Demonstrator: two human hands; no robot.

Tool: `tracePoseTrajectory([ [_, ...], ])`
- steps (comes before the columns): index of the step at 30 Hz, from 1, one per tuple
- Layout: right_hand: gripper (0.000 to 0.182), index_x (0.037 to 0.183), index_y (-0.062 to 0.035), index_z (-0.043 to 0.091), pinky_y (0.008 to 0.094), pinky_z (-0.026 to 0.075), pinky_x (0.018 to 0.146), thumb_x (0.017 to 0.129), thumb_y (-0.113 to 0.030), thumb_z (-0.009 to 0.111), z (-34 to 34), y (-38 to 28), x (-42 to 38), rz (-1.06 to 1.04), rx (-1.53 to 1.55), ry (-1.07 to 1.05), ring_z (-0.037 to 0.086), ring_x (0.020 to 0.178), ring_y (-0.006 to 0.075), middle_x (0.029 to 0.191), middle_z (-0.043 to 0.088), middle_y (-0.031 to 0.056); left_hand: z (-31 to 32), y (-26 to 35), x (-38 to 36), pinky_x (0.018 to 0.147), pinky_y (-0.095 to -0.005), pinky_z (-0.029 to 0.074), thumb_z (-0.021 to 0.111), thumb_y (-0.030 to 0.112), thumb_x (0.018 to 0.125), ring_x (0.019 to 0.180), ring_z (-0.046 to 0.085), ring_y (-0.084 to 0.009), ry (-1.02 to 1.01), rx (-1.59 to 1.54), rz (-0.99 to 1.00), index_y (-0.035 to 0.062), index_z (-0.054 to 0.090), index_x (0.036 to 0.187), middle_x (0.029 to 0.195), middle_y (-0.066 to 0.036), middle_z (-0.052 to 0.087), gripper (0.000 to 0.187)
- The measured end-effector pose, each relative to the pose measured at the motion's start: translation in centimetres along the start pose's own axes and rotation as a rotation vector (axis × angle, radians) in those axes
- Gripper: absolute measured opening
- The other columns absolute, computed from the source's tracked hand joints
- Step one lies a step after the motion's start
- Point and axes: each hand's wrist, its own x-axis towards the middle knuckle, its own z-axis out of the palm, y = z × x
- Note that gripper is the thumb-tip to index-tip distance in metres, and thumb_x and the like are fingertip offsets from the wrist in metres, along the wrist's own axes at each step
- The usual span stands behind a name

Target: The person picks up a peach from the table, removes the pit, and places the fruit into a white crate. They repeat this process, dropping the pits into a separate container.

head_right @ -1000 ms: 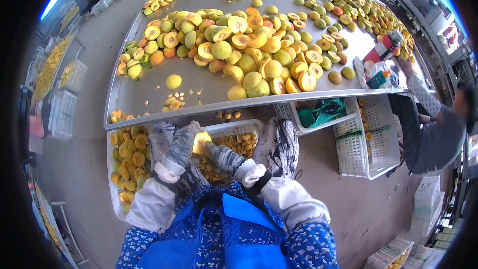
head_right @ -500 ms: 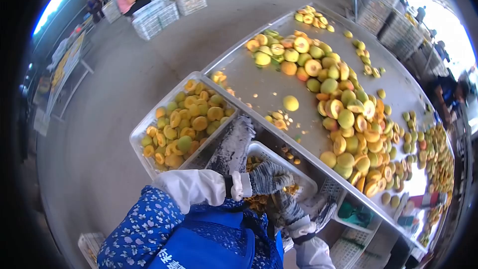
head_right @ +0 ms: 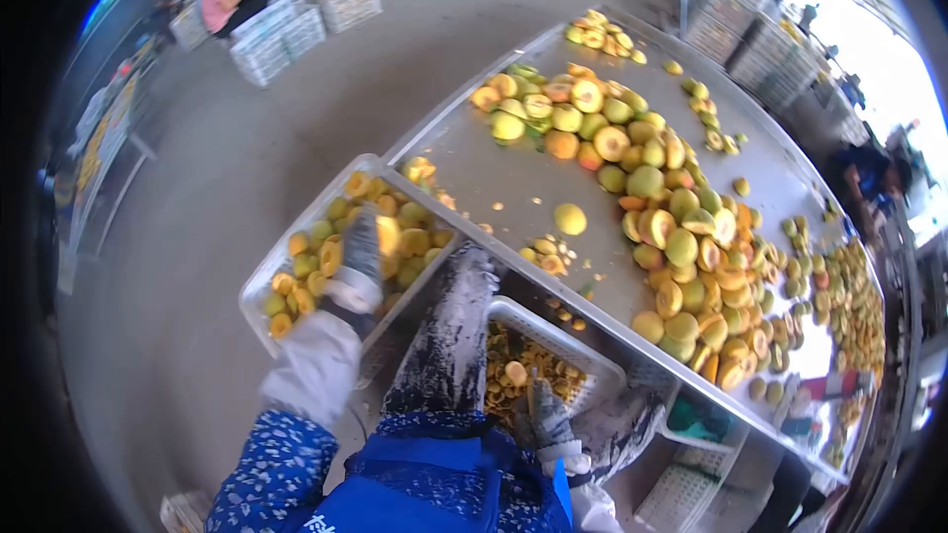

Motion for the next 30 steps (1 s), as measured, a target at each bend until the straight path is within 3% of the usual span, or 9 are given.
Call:
tracePoseTrajectory([
  [1,0.041,0.089,-0.0076,0.054,0.0253,0.037,0.047,0.087,-0.046,0.041,-0.3,-1.1,-1.3,-0.014,-0.506,-0.002,0.045,0.049,0.0124,0.059,0.049,-0.0004,-6.1,-8.2,5.9,0.079,-0.0297,0.044,0.039,0.010,0.090,0.088,0.053,-0.0181,-0.122,0.825,0.546,0.0035,0.050,0.105,0.097,-0.014,0.054,0.020],
  [2,0.038,0.083,-0.0084,0.055,0.0247,0.036,0.049,0.087,-0.045,0.043,-0.7,0.7,-0.4,-0.794,-0.612,0.021,0.043,0.051,0.0112,0.061,0.048,-0.0014,-7.0,-5.4,7.0,0.086,-0.0340,0.041,0.041,0.013,0.087,0.099,0.051,-0.0257,-0.091,1.386,0.150,0.0033,0.048,0.110,0.107,-0.017,0.052,0.026],
  [4,0.035,0.079,-0.0079,0.055,0.0258,0.034,0.048,0.088,-0.040,0.044,-1.2,3.9,0.5,-0.352,-0.306,-0.072,0.041,0.051,0.0109,0.063,0.047,-0.0021,-3.1,1.6,5.7,0.087,-0.0416,0.038,0.053,0.033,0.077,0.107,0.046,-0.0357,0.007,1.605,-0.008,0.0003,0.045,0.113,0.117,-0.022,0.047,0.050],
  [11,0.035,0.080,-0.0044,0.056,0.0251,0.037,0.054,0.088,-0.037,0.045,-0.2,6.8,1.7,0.141,0.140,-0.215,0.043,0.058,0.0080,0.068,0.050,-0.0035,17.5,6.6,-0.4,0.094,-0.0401,0.034,0.057,0.034,0.075,0.113,0.042,-0.0340,-0.673,1.082,0.894,0.0069,0.039,0.124,0.124,-0.022,0.040,0.059],
  [18,0.034,0.096,-0.0013,0.058,0.0242,0.040,0.058,0.090,-0.032,0.045,-2.5,3.5,0.6,0.044,0.163,-0.042,0.049,0.064,0.0084,0.071,0.053,-0.0037,28.3,0.1,0.8,0.087,-0.0397,0.041,0.062,0.031,0.073,0.101,0.053,-0.0305,-1.216,1.500,0.460,0.0094,0.050,0.114,0.112,-0.018,0.052,0.048],
  [21,0.031,0.096,-0.0004,0.057,0.0241,0.040,0.057,0.091,-0.027,0.043,-3.9,2.3,0.6,-0.149,0.253,-0.038,0.049,0.063,0.0092,0.068,0.052,-0.0024,25.4,-1.3,1.0,0.075,-0.0310,0.047,0.063,0.027,0.074,0.084,0.059,-0.0244,-0.978,0.759,0.425,0.0030,0.057,0.096,0.087,-0.014,0.061,0.033],
  [22,0.030,0.096,-0.0002,0.057,0.0238,0.040,0.056,0.091,-0.026,0.042,-4.0,2.4,1.0,-0.332,0.174,-0.001,0.049,0.063,0.0091,0.067,0.052,-0.0018,24.8,-2.4,1.4,0.066,-0.0241,0.047,0.059,0.024,0.077,0.078,0.059,-0.0185,-0.983,0.082,0.000,0.0053,0.057,0.092,0.082,-0.010,0.060,0.025],
  [27,0.032,0.112,0.0106,0.047,0.0377,0.047,0.080,0.082,0.001,0.044,-4.3,-4.6,0.6,-0.672,-0.405,0.033,0.054,0.097,0.0323,0.107,0.053,0.0224,21.2,7.3,-7.4,0.045,-0.0244,0.047,0.045,0.037,0.086,0.065,0.059,-0.0167,-0.487,-0.295,-0.742,0.0067,0.056,0.090,0.078,-0.008,0.059,0.032],
  [30,0.030,0.104,0.0026,0.053,0.0376,0.043,0.080,0.089,-0.018,0.038,-2.5,-6.6,0.8,-0.860,-0.223,0.196,0.054,0.093,0.0379,0.095,0.058,0.0229,18.3,5.4,-9.9,0.042,-0.0243,0.046,0.043,0.040,0.087,0.055,0.058,-0.0186,-0.614,-0.268,-0.682,0.0012,0.054,0.095,0.073,-0.011,0.061,0.041],
])
